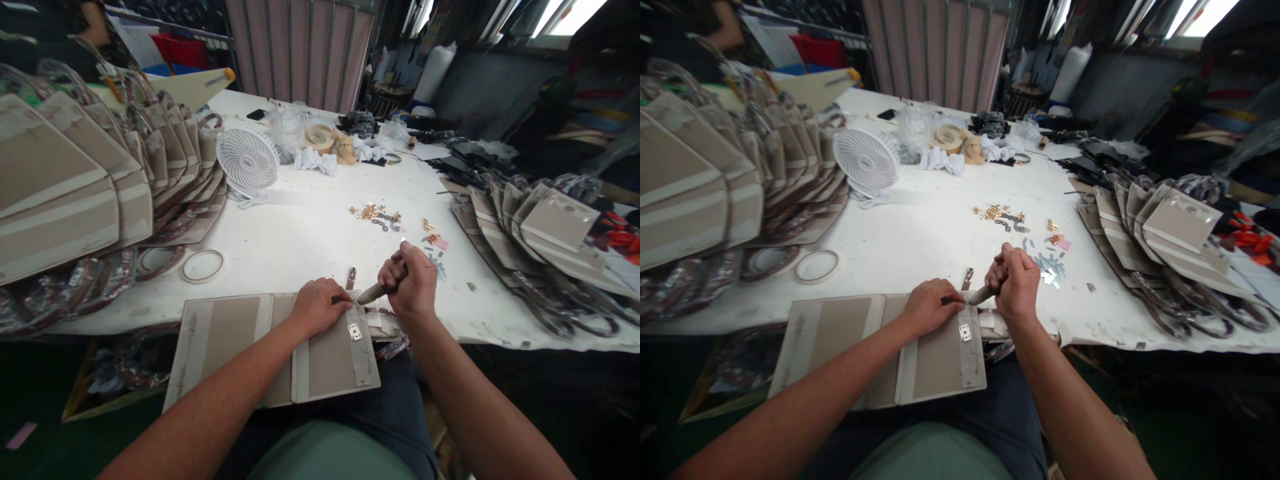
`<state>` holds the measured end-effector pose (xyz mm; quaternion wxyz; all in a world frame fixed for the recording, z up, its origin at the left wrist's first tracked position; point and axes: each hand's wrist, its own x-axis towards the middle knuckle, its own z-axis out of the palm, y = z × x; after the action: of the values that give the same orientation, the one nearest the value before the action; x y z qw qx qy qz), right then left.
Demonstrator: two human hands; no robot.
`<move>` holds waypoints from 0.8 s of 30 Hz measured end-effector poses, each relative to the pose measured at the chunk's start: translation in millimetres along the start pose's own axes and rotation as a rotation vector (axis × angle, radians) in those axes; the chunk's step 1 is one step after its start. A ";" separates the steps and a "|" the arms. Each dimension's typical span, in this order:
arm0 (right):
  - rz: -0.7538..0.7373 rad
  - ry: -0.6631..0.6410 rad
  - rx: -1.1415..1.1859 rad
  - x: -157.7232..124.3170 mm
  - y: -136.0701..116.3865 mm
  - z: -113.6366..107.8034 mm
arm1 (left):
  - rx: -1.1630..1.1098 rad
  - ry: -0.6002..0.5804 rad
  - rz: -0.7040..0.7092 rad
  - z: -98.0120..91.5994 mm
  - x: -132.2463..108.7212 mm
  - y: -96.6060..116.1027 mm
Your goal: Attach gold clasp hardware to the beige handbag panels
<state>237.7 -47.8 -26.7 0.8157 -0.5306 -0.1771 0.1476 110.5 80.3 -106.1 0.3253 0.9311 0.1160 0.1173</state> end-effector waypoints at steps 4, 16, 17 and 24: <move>0.031 0.074 0.093 4.6 20.8 -6.9 | -0.013 -0.020 -0.011 0.5 1.5 -1.3; -0.153 -0.217 -0.315 -22.2 19.8 7.0 | 0.005 -0.044 -0.175 -6.3 4.9 6.6; -0.187 -0.271 -0.381 -23.9 18.2 9.7 | 0.004 -0.064 -0.179 -9.1 6.7 6.9; -0.240 -0.374 -0.463 -31.9 12.3 6.9 | 0.045 -0.252 -0.235 -34.3 21.4 8.1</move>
<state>205.4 -51.0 -39.6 0.6383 -0.6410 -0.4141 0.1009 121.7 100.2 -71.7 0.3277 0.9255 0.1850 -0.0419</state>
